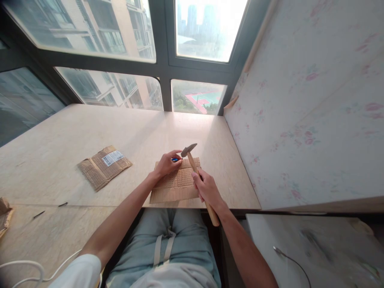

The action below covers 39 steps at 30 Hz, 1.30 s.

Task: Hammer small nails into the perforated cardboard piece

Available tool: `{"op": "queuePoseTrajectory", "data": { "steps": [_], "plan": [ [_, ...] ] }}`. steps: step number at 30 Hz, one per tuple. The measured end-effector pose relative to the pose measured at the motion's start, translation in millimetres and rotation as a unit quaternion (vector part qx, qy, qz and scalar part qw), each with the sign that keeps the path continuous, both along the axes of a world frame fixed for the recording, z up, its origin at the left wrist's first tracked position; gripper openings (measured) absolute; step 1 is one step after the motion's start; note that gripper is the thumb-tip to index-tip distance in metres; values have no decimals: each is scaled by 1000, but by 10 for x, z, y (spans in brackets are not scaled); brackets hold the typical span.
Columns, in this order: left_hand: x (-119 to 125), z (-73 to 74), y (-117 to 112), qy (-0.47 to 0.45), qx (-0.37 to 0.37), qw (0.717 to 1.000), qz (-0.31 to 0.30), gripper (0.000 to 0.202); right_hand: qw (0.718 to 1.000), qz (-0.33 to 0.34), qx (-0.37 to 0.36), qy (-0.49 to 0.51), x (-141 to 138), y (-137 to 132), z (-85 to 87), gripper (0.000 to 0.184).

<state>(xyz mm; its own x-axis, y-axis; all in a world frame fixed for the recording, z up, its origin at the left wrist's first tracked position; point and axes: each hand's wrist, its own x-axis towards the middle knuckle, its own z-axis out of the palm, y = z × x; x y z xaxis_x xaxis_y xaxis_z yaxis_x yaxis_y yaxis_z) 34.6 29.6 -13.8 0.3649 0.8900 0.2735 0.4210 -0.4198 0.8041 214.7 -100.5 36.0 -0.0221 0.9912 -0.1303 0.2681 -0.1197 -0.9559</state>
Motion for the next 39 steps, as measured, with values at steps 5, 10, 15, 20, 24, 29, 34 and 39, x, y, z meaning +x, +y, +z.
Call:
{"op": "queuePoseTrajectory", "data": {
  "steps": [5, 10, 15, 20, 24, 29, 34, 39],
  "plan": [
    [-4, 9, -4, -8, -2, 1000, -21, 40, 999, 9, -17, -36, 6, 30, -27, 31],
    [-24, 19, -14, -13, 4, 999, -41, 33, 1000, 13, -20, -4, 26, 66, -31, 32],
    [-26, -58, 21, -24, 2, 999, -36, 37, 1000, -11, 3, 26, 6, 0, -10, 33],
    [-24, -117, 39, -42, 10, 998, -43, 45, 1000, -15, 3, 26, -2, -32, -63, 35],
    [-43, -95, 14, -9, 34, 998, -49, 41, 1000, -9, -13, 21, -1, -27, -170, 36],
    [-84, -59, -20, 39, 84, 996, -16, 38, 1000, -11, -14, 25, 3, -31, -256, 37],
    [-108, -59, -13, 34, 61, 997, -19, 30, 999, -10, -19, 41, 2, -40, -240, 37],
    [-100, -51, 11, 31, 64, 997, -27, 21, 999, -23, -9, 48, -9, -41, -171, 38]
  ]
}}
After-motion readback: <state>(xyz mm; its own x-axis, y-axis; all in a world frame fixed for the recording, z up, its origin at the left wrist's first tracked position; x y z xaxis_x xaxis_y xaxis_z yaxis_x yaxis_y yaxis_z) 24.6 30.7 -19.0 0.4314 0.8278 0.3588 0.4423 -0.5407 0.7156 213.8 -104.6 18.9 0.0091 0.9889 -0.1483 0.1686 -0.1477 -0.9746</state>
